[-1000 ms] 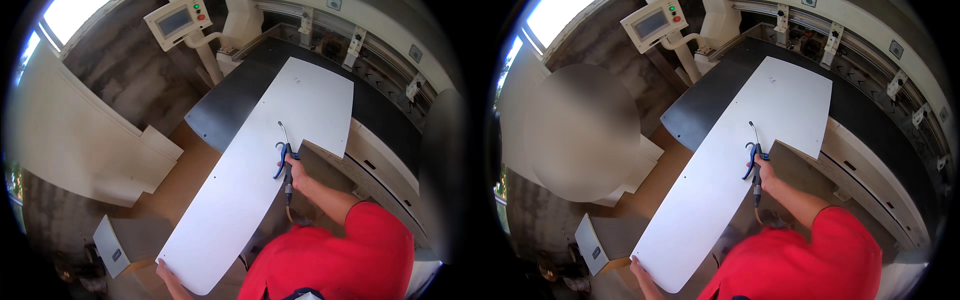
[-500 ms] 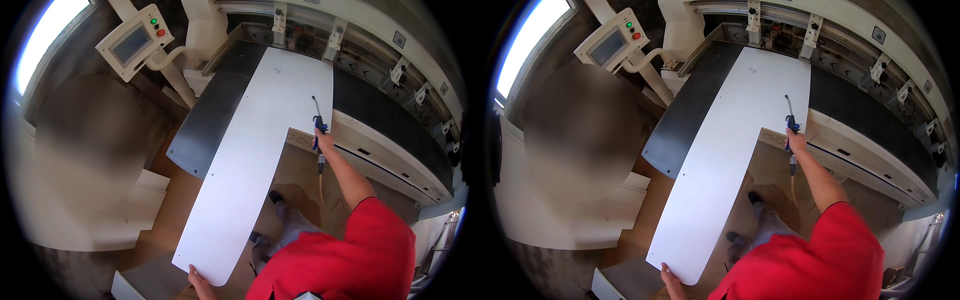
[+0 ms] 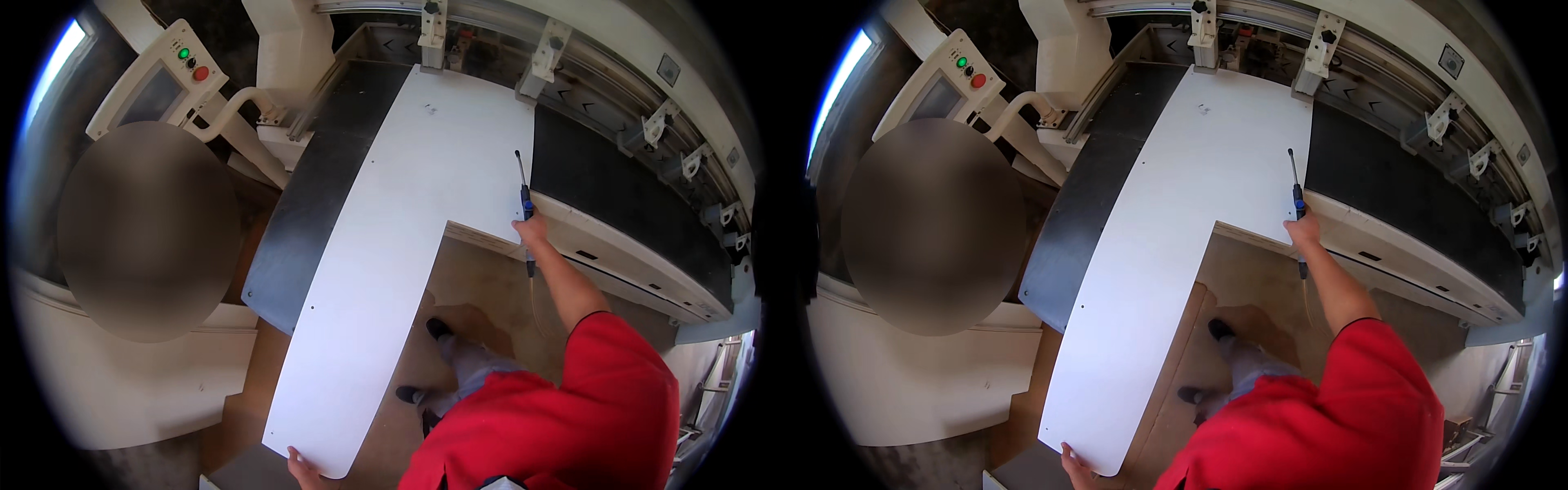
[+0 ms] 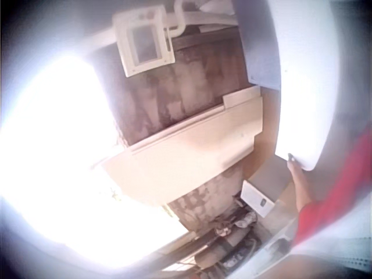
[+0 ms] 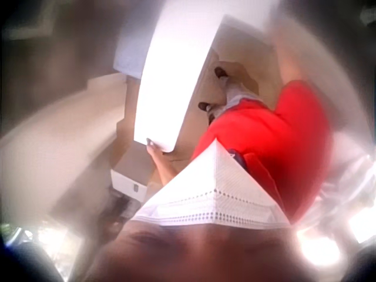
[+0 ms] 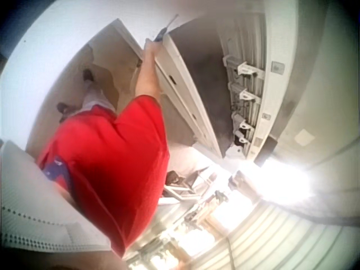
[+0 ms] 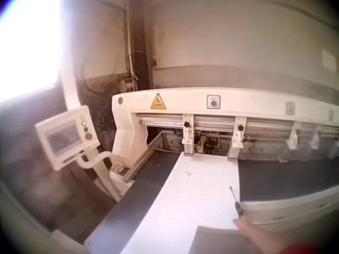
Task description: The person repeatedly picks up white rectangular panels from a green workbench, carries them to a large machine, places them on the machine's bed, and then returns to the workbench. This cycle is performed multiple times with different panels.
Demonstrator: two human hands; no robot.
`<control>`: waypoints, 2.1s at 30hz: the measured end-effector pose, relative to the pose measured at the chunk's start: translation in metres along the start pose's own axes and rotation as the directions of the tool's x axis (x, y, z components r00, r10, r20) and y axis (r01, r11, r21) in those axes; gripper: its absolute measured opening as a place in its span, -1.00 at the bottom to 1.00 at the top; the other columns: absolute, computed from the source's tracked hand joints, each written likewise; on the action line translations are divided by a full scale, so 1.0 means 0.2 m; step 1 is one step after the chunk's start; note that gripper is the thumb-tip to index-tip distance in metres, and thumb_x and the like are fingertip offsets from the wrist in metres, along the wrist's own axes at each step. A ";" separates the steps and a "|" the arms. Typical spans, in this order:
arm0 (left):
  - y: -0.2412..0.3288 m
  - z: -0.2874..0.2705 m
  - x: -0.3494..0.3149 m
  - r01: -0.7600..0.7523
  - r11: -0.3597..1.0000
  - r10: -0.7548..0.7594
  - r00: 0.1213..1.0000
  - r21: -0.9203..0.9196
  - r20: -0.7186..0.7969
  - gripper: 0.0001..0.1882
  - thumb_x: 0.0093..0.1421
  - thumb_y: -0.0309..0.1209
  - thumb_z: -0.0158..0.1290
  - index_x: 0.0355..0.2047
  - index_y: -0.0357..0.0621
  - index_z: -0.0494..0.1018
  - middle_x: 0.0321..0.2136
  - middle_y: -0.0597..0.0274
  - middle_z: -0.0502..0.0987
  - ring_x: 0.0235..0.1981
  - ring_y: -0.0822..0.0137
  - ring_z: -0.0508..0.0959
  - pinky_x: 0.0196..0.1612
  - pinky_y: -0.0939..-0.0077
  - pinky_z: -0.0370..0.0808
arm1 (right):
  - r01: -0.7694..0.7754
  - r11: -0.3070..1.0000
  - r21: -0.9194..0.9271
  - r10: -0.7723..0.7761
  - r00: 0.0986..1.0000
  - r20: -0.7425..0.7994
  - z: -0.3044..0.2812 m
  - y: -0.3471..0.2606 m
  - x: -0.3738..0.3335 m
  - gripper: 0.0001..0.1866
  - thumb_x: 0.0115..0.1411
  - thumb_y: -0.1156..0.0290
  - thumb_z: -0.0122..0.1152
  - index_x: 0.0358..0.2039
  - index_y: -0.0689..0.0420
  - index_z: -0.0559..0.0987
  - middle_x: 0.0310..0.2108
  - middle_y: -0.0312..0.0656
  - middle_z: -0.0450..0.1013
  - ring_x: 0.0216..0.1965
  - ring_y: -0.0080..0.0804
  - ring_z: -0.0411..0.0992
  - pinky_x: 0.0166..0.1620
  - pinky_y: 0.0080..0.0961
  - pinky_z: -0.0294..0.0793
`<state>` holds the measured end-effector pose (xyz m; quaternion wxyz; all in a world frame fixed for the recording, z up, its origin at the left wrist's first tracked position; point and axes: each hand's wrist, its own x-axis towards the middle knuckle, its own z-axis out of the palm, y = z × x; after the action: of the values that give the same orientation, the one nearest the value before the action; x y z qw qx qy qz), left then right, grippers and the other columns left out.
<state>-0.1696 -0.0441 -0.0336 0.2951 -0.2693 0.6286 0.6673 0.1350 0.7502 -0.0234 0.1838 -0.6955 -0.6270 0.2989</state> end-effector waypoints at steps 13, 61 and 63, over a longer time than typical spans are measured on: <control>-0.05 0.01 -0.04 0.035 0.999 -0.036 0.988 -0.005 -0.148 -0.46 0.38 -0.06 -0.19 0.15 -0.23 0.27 0.09 0.12 0.38 0.10 0.12 0.38 0.15 0.17 0.35 | 0.047 0.995 0.090 -0.039 0.995 -0.089 0.04 0.09 0.10 -0.28 -0.11 0.38 0.32 0.13 0.16 0.35 -0.10 0.04 0.50 -0.07 -0.03 0.49 -0.01 -0.26 0.46; -0.16 0.03 0.02 -0.174 0.958 0.113 0.960 -0.229 -0.257 -0.64 0.30 -0.39 -0.02 -0.03 -0.48 0.39 -0.16 -0.01 0.53 -0.19 0.14 0.56 -0.09 0.25 0.51 | 0.439 0.894 0.089 -0.444 0.842 0.305 -0.60 -1.37 0.29 -0.46 0.15 -0.16 0.14 -0.35 0.17 0.48 -0.51 -0.18 0.43 -0.64 -0.37 0.40 -0.63 -0.39 0.32; -0.18 -0.01 0.05 -0.138 0.983 0.091 0.941 -0.125 -0.325 -0.62 0.20 -0.24 0.09 -0.20 -0.39 0.46 -0.34 0.04 0.55 -0.32 0.20 0.58 -0.24 0.26 0.54 | 0.341 0.903 0.260 -0.428 0.681 0.594 -0.29 -1.30 0.05 -0.47 0.18 -0.18 0.09 -0.25 0.10 0.46 -0.42 -0.19 0.45 -0.58 -0.36 0.42 -0.62 -0.40 0.33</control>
<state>-0.1498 -0.0445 -0.0658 0.1304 -0.3570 0.6321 0.6753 -0.0265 0.8055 0.1821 0.0627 -0.3909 -0.7628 0.5112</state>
